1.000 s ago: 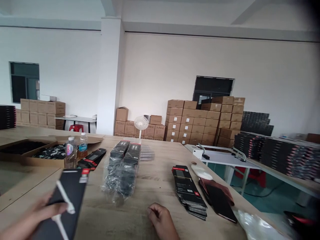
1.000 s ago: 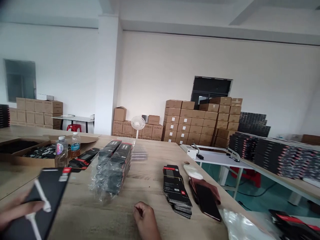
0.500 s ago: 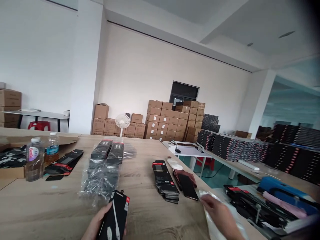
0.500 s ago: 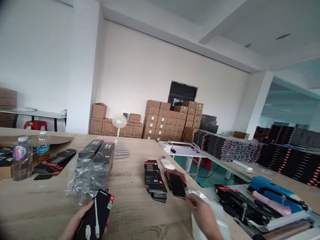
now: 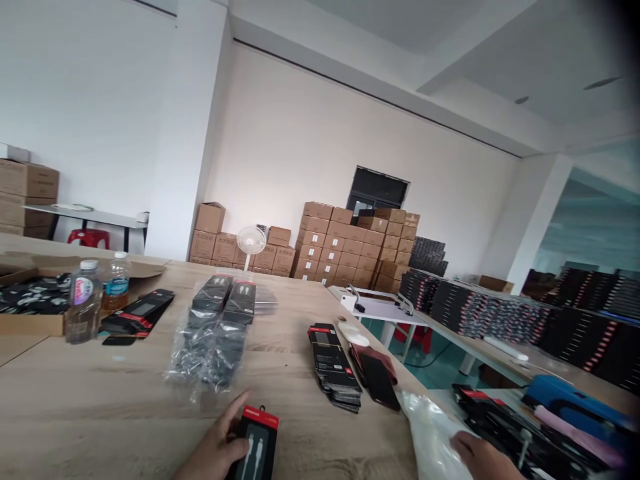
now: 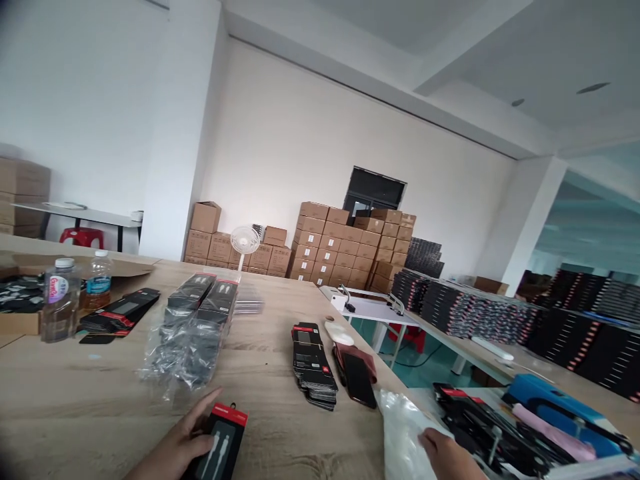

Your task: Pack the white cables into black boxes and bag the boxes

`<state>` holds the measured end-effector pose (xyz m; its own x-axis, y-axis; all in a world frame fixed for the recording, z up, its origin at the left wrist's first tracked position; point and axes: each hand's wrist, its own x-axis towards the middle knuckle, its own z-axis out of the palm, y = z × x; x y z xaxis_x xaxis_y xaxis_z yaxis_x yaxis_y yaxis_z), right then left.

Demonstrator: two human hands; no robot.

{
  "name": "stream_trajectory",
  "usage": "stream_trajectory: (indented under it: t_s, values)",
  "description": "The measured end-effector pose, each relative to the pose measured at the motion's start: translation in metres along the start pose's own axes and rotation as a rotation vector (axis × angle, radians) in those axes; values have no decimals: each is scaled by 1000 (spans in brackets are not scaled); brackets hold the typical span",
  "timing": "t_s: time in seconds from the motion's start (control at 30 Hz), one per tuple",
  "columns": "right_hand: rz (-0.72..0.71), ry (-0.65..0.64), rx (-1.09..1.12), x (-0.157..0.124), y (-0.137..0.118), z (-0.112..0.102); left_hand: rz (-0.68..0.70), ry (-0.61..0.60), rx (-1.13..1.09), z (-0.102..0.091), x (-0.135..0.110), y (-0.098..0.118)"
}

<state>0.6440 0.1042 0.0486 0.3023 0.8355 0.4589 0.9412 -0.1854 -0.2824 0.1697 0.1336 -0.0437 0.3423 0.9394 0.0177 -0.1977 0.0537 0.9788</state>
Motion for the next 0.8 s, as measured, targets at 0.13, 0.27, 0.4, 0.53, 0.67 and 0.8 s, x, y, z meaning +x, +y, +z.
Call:
stream_trajectory:
  t_s: [0.13, 0.27, 0.4, 0.53, 0.67, 0.8]
  values:
    - [-155, -183, 233, 17, -77, -3, 48, 11, 206, 7, -3, 8]
    - [-339, -283, 549, 5, -182, 26, 18, 161, 302, 13, -3, 17]
    - [-499, -382, 665, -18, -255, 65, 117, 131, 261, 12, -3, 27]
    - [-593, -457, 665, -41, -282, 104, 143, 78, 278, 9, 0, 30]
    - [-555, -509, 735, -53, -282, 126, 69, 122, 263, 10, 3, 25]
    - [-436, -361, 813, -54, -275, 119, 0, 234, 277, 8, 6, 16]
